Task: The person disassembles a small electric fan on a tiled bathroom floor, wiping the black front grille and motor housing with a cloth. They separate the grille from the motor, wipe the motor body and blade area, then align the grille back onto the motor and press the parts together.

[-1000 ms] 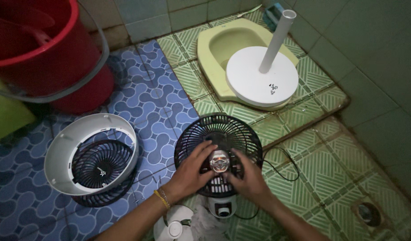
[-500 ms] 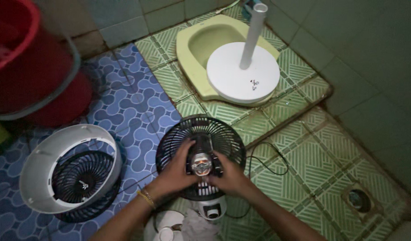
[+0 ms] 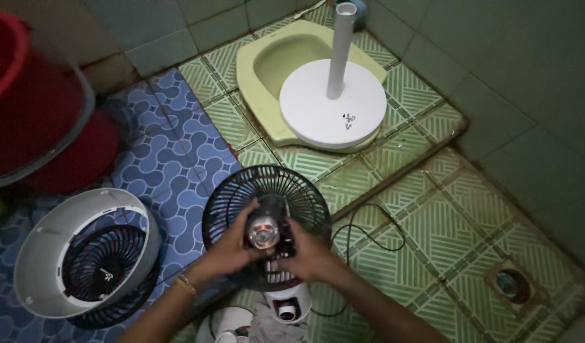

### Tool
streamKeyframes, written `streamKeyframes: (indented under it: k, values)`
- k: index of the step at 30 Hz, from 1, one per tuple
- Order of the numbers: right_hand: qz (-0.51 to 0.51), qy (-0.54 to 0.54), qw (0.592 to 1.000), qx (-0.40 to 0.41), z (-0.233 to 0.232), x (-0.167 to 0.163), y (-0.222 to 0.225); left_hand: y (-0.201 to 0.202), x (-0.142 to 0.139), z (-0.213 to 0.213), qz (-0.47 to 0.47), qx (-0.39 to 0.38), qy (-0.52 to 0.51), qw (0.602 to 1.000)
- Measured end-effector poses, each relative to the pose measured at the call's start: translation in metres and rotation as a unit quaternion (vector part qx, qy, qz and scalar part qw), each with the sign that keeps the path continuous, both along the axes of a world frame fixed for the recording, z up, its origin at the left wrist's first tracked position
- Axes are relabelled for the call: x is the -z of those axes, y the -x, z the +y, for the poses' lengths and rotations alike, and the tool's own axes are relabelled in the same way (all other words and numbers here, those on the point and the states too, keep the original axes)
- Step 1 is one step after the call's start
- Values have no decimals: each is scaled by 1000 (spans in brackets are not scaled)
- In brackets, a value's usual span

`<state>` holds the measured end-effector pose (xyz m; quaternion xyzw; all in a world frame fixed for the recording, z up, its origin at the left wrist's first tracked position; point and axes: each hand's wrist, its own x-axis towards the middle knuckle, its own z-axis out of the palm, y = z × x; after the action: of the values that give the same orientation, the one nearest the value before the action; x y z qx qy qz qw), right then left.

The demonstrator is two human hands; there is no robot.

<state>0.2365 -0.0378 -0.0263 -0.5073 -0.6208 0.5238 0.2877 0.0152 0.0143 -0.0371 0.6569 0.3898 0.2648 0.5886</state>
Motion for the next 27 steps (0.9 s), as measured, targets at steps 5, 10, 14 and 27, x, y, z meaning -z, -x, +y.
streamKeyframes:
  k: [5, 10, 14, 27]
  values:
    - [132, 87, 987, -9, 3, -38, -40, 5, -9, 10, 40, -18, 75, 996]
    - [-9, -19, 982, 186, 24, -34, -95, 10, -17, 9, 25, -15, 66, 997]
    - [62, 174, 982, 48, 9, 1, -86, 18, -12, 14, 31, -25, 98, 994]
    - [229, 169, 953, 106, -13, -15, -39, 43, 15, 15, -176, -62, 316, 930]
